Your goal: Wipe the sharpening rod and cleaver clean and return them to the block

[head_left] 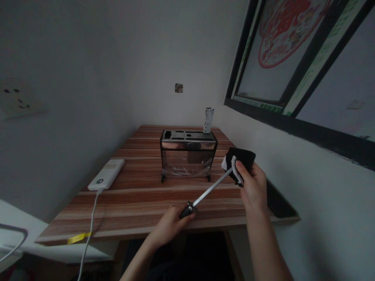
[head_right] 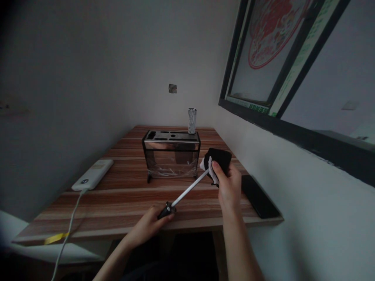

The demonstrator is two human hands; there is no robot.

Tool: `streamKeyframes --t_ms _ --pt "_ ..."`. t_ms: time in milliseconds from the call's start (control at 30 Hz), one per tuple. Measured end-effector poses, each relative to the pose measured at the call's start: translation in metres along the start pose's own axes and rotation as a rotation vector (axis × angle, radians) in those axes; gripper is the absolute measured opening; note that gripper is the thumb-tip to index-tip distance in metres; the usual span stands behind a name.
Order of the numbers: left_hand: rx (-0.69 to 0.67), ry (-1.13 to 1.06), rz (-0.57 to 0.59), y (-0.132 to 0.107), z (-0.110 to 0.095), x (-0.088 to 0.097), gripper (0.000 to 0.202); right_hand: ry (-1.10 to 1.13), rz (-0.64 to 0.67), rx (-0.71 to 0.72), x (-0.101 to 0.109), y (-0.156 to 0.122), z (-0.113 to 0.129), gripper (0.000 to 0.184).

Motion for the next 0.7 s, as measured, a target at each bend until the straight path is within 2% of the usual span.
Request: streamKeyframes --t_ms 167,367,600,700 --pt "0.005 0.016 0.014 0.001 0.000 0.000 0.035 -0.037 0.029 -0.053 -0.004 -0.015 -0.009 0.026" --pt "-0.018 -0.032 -0.003 0.002 0.001 -0.001 0.031 -0.116 0.147 -0.157 -0.009 -0.049 -0.031 0.029" --pt "0.008 -0.081 -0.020 0.005 0.001 -0.001 0.029 -0.248 0.349 -0.161 -0.015 -0.090 -0.048 0.031" --pt "0.013 -0.107 -0.036 0.006 0.003 -0.002 0.029 -0.266 0.370 -0.154 -0.019 -0.104 -0.047 0.038"
Point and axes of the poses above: each hand's wrist, its own y-axis towards the middle knuckle, its own x-axis out of the back of the hand, z = x × y, the point moved 1 cm from there along y, towards the middle knuckle, and after that the axes turned 12 degrees about -z, right-handed, at the moved point
